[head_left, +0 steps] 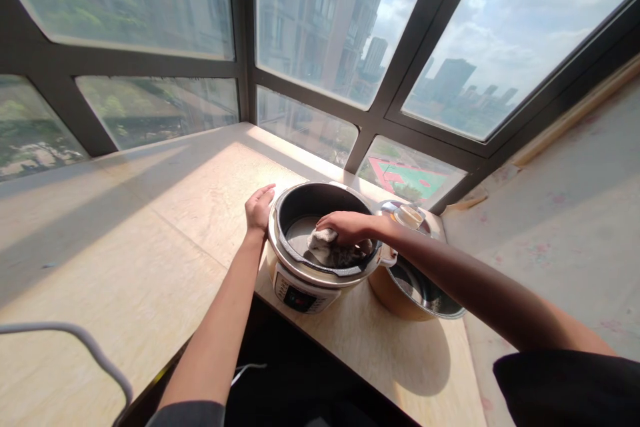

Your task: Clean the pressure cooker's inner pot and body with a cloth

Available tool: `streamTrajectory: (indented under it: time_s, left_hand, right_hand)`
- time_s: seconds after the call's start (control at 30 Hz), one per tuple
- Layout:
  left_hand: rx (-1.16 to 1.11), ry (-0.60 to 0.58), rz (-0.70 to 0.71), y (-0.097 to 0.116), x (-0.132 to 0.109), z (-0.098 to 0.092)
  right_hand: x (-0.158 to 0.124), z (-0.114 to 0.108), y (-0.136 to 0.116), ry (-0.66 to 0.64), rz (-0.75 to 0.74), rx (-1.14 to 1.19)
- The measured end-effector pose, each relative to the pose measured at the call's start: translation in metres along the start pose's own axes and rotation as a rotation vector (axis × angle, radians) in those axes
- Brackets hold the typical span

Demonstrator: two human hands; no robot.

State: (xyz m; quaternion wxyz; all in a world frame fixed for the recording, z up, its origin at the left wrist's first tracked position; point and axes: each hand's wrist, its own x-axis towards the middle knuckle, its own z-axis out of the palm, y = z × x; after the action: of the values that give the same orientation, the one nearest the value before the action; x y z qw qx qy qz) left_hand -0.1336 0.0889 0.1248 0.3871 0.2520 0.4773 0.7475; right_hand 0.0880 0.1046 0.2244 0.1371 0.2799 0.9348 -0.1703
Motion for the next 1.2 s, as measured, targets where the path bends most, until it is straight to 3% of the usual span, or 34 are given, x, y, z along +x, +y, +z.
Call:
streamTrajectory:
  time_s: [0.1, 0.33, 0.5, 0.63, 0.83, 0.9, 1.07, 1.2]
  left_hand:
    - [-0.02, 0.01, -0.006, -0.001, 0.0, 0.001]
    - [-0.042, 0.015, -0.01, 0.0, -0.001, 0.002]
    - [-0.034, 0.014, -0.007, 0.001, -0.001, 0.002]
    - [-0.038, 0.006, -0.016, 0.0, 0.0, 0.002]
    - [-0.057, -0.003, -0.017, -0.004, 0.001, 0.001]
    - [-0.063, -0.006, -0.025, -0.004, 0.001, 0.001]
    - [-0.068, 0.007, -0.044, -0.003, 0.0, 0.002]
    - [-0.06, 0.007, -0.049, 0.001, -0.003, 0.003]
  right_hand:
    - [0.008, 0.0, 0.004, -0.033, 0.005, -0.004]
    - [0.01, 0.008, -0.003, 0.046, 0.02, -0.107]
    - [0.006, 0.01, -0.001, 0.121, 0.078, 0.031]
    - [0.008, 0.012, 0.008, 0.279, 0.11, 0.231]
    - [0.027, 0.013, 0.01, 0.46, 0.155, 0.132]
    - [0.039, 0.013, 0.002, 0.436, 0.139, 0.148]
    - [0.067, 0.015, -0.024, 0.226, 0.057, 0.249]
    - [0.057, 0.018, -0.027, -0.02, -0.036, 0.331]
